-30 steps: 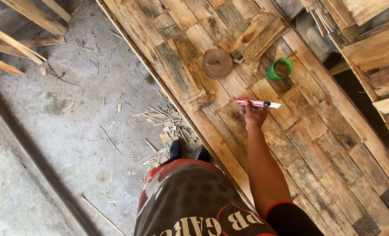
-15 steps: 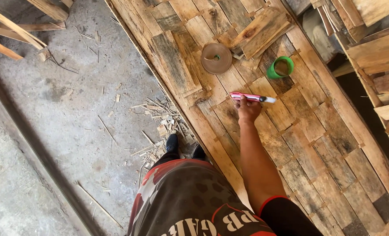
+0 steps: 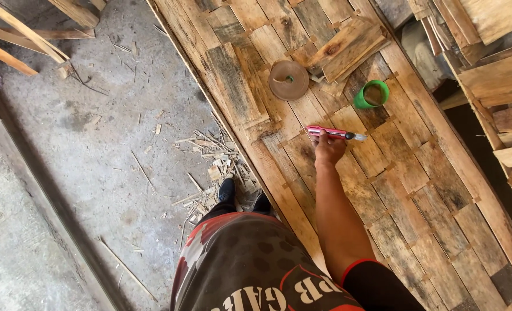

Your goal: Applying and aligning small wood pieces to create a decorative mosaic pattern on a larger board.

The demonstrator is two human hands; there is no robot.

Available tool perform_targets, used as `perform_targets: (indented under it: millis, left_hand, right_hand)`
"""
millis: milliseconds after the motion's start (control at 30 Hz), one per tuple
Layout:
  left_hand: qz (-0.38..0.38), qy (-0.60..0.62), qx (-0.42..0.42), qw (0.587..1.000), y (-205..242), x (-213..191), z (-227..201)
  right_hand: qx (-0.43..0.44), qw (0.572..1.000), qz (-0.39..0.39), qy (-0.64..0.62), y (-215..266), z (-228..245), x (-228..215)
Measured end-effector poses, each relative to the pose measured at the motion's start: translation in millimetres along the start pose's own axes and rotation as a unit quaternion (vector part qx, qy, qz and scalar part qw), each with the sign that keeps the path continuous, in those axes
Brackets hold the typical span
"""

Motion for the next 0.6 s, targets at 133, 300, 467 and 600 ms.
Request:
perform_targets:
  millis: [133, 300, 467, 600]
  left_hand:
    - [0.022, 0.042, 0.006, 0.999, 21, 23, 84]
    - [0.044, 0.092, 0.007, 0.995, -1, 3, 123]
    - [0.065, 0.138, 0.006, 0.988, -28, -16, 142]
    - [0.075, 0.168, 0.003, 0.983, -54, -50, 165]
  right_hand:
    - [0.010, 1.000, -0.008, -0.022, 5, 5, -1]
    - [0.005, 1.000, 0.020, 0.005, 11, 7, 2]
    - [-0.005, 1.000, 0.008, 0.007, 15, 7, 5]
    - [-0.020, 0.999, 0.032, 0.002, 30, 5, -1]
Point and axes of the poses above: each hand's wrist, its own y-axis away from the middle knuckle, its own x-axis out of the palm, z = x × y, the point moved 4 cm from there along -y, towards the middle knuckle, and after that the axes turned 8 degrees about -z, right-handed, at the moved point
